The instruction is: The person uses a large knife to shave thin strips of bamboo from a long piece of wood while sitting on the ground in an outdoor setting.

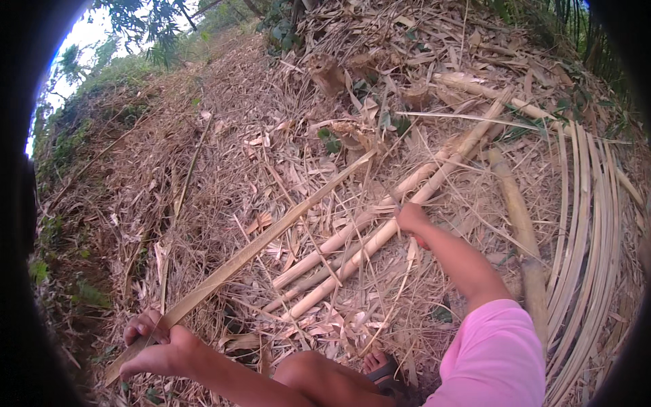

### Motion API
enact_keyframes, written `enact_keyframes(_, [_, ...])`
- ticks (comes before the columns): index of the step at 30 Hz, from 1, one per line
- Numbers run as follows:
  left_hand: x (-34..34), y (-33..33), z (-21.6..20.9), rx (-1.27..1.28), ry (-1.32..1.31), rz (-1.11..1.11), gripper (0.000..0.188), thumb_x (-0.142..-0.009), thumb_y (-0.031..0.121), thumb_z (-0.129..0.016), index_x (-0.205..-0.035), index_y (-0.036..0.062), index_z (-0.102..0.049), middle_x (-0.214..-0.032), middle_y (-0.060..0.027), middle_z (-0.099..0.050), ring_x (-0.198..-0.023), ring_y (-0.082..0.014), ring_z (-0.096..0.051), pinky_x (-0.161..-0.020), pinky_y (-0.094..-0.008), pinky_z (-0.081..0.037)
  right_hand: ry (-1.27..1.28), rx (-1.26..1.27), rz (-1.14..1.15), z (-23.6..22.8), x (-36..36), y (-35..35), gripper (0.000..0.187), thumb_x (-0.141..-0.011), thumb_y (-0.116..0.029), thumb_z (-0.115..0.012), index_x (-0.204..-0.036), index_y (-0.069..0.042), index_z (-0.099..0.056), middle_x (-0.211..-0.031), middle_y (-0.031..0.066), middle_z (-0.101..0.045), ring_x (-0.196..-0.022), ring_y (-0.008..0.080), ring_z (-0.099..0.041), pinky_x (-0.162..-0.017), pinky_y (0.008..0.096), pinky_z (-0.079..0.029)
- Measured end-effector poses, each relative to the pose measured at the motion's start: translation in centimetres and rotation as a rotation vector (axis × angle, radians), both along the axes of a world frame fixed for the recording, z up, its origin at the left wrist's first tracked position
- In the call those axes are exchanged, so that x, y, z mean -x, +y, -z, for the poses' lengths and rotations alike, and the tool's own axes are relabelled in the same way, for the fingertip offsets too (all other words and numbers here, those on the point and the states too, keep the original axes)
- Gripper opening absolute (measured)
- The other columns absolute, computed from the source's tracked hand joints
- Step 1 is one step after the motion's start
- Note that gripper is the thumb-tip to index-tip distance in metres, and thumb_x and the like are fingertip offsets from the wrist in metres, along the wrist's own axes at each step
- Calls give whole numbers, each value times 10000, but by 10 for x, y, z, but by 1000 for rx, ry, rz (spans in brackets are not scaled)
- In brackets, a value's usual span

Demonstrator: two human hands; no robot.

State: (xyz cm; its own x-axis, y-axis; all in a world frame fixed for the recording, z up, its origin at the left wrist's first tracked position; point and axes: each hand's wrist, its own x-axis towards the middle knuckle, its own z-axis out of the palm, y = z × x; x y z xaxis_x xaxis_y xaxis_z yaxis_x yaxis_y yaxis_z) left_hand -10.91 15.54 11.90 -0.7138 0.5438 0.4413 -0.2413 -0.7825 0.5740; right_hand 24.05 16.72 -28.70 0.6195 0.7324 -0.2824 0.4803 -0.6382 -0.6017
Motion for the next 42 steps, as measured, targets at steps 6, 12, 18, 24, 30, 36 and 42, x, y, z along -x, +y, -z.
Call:
enact_keyframes(6, [11,9,2,22,-80,-105,755,-862,784,-244,-753,69,-460,-657,-48,-430,-509,-117,-331,-421,-230,-209,560,-205,200,-53,13,-36,485,-950,-407,-523,-714,14,-567,-520,91,-550,-397,204,-560,-392,347,-471])
enact_keyframes(12, [5,6,1,-44,1,14,754,-870,777,-206,-731,84,-470,-647,-29,-439,-509,-106,-373,-409,-220,-218,145,-475,-11,-98,43,-71,467,-953,-385,-549,-698,6,-552,-540,114,-551,-459,232,-570,-461,353,-452])
enact_keyframes(18, [-8,-13,-3,-92,83,76,752,-891,761,-154,-700,98,-452,-591,-23,-400,-488,-96,-357,-413,-220,-208,353,-527,-436,-196,104,-88,402,-937,-387,-583,-856,6,-604,-578,130,-597,-527,257,-609,-523,394,-479])
enact_keyframes(24, [-22,-34,-4,-258,192,323,731,-909,744,-160,-683,94,-407,-576,-21,-354,-427,-81,-292,-397,-217,-201,216,-753,-739,-271,153,-119,291,-900,-293,-645,-926,-10,-578,-609,107,-602,-497,259,-608,-466,371,-465])
enact_keyframes(30, [-31,-55,0,-380,364,514,734,-897,760,-186,-684,86,-384,-583,-25,-370,-391,-78,-298,-390,-216,-220,53,-867,-690,-269,137,-126,190,-839,-191,-665,-922,-51,-567,-592,107,-591,-529,287,-631,-491,388,-492])
enact_keyframes(36, [-34,-63,1,-437,438,596,747,-892,765,-196,-680,75,-390,-584,-39,-395,-386,-87,-303,-386,-219,-217,122,-843,-664,-269,136,-140,215,-844,-224,-650,-920,-47,-556,-605,112,-617,-527,300,-640,-483,405,-509])
enact_keyframes(42, [-41,-71,4,-524,513,676,763,-893,762,-216,-671,62,-425,-553,-42,-413,-370,-71,-281,-370,-212,-191,148,-734,-662,-277,122,-134,243,-885,-256,-603,-939,-21,-568,-656,132,-657,-546,312,-652,-520,409,-527])
